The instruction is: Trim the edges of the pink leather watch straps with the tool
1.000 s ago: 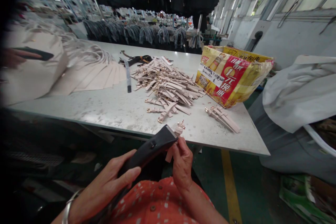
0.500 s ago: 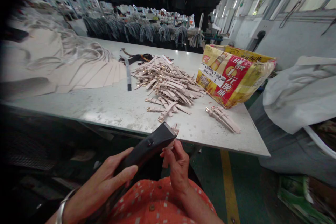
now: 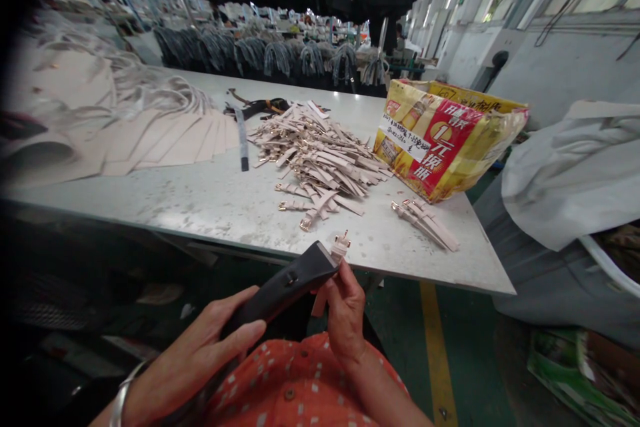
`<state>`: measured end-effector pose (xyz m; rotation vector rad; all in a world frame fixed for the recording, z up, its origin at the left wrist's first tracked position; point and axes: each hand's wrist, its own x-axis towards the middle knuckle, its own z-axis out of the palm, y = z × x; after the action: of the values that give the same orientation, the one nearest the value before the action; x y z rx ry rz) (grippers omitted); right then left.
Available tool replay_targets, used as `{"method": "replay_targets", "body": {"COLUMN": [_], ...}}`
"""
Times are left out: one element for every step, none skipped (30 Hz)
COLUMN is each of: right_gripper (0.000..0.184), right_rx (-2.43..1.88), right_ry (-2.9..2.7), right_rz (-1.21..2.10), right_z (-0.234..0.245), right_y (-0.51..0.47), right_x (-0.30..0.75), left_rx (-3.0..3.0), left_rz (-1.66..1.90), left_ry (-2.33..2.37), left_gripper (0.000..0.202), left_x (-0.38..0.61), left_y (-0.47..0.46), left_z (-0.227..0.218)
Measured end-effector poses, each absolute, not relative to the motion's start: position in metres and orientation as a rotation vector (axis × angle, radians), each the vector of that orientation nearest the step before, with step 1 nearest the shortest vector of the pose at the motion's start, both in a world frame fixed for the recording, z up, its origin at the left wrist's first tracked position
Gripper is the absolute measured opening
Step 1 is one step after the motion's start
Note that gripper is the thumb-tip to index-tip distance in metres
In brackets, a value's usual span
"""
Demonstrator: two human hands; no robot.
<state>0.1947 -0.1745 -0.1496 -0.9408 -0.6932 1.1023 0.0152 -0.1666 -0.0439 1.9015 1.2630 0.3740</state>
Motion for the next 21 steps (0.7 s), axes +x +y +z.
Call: {"method": "replay_targets", "body": {"right_gripper": [0.044, 0.044, 0.044, 0.044, 0.044, 0.044, 0.044, 0.044, 0.043, 0.043, 0.042, 0.041, 0.039, 0.036, 0.032, 0.027, 0.022, 0.02, 0.019, 0.021, 0.024], "right_rx": [-0.931, -0.923, -0.92, -0.921, -0.923, -0.927, -0.933, -0.941, -0.951, -0.959, -0.965, -0.967, -0.966, -0.966, -0.964, -0.96, -0.956, -0.954, -0.954, -0.956, -0.957], "right_ry": [-0.67, -0.649, -0.632, -0.62, -0.614, -0.613, -0.618, -0.629, -0.641, -0.65, -0.655, -0.66, -0.666, -0.68, -0.703, -0.73, -0.756, -0.773, -0.774, -0.762, -0.742], "right_rz": [1.113, 1.119, 1.122, 1.121, 1.114, 1.106, 1.099, 1.093, 1.09, 1.089, 1.09, 1.092, 1.094, 1.096, 1.101, 1.107, 1.117, 1.129, 1.14, 1.153, 1.165], "right_z": [-0.15, -0.15, -0.151, -0.152, -0.152, -0.152, -0.153, -0.152, -0.152, -0.152, -0.151, -0.151, -0.152, -0.152, -0.153, -0.154, -0.155, -0.156, -0.157, -0.157, -0.158], "right_y": [-0.174, -0.174, -0.174, -0.174, -0.174, -0.174, -0.174, -0.174, -0.174, -0.174, -0.175, -0.175, -0.176, -0.177, -0.179, -0.18, -0.181, -0.182, -0.183, -0.184, -0.184], "right_x": [0.195, 0.194, 0.194, 0.194, 0.195, 0.195, 0.195, 0.196, 0.196, 0.196, 0.195, 0.195, 0.194, 0.192, 0.191, 0.189, 0.187, 0.185, 0.184, 0.183, 0.182], "left_rx": [1.902, 1.902, 1.903, 1.903, 1.902, 1.901, 1.902, 1.904, 1.905, 1.904, 1.9, 1.892, 1.881, 1.868, 1.853, 1.838, 1.821, 1.805, 1.79, 1.775, 1.76], "left_rz": [0.37, 0.368, 0.367, 0.366, 0.365, 0.36, 0.352, 0.347, 0.345, 0.348, 0.356, 0.367, 0.378, 0.389, 0.401, 0.416, 0.43, 0.44, 0.446, 0.448, 0.446], "left_ry": [1.264, 1.272, 1.286, 1.304, 1.317, 1.322, 1.316, 1.304, 1.29, 1.278, 1.269, 1.261, 1.25, 1.235, 1.219, 1.207, 1.198, 1.193, 1.191, 1.191, 1.192], "left_gripper": [0.03, 0.03, 0.031, 0.032, 0.033, 0.033, 0.032, 0.032, 0.031, 0.031, 0.03, 0.029, 0.029, 0.028, 0.028, 0.028, 0.028, 0.029, 0.029, 0.029, 0.029], "left_x": [0.015, 0.015, 0.015, 0.015, 0.014, 0.014, 0.014, 0.014, 0.014, 0.015, 0.015, 0.016, 0.016, 0.017, 0.018, 0.019, 0.019, 0.019, 0.019, 0.019, 0.018], "left_y": [-0.167, -0.167, -0.168, -0.168, -0.169, -0.169, -0.169, -0.169, -0.169, -0.168, -0.168, -0.167, -0.167, -0.166, -0.166, -0.165, -0.164, -0.163, -0.162, -0.161, -0.159], "left_z": [-0.045, -0.046, -0.047, -0.048, -0.049, -0.05, -0.051, -0.051, -0.05, -0.049, -0.048, -0.047, -0.046, -0.045, -0.044, -0.043, -0.042, -0.042, -0.043, -0.044, -0.045]}}
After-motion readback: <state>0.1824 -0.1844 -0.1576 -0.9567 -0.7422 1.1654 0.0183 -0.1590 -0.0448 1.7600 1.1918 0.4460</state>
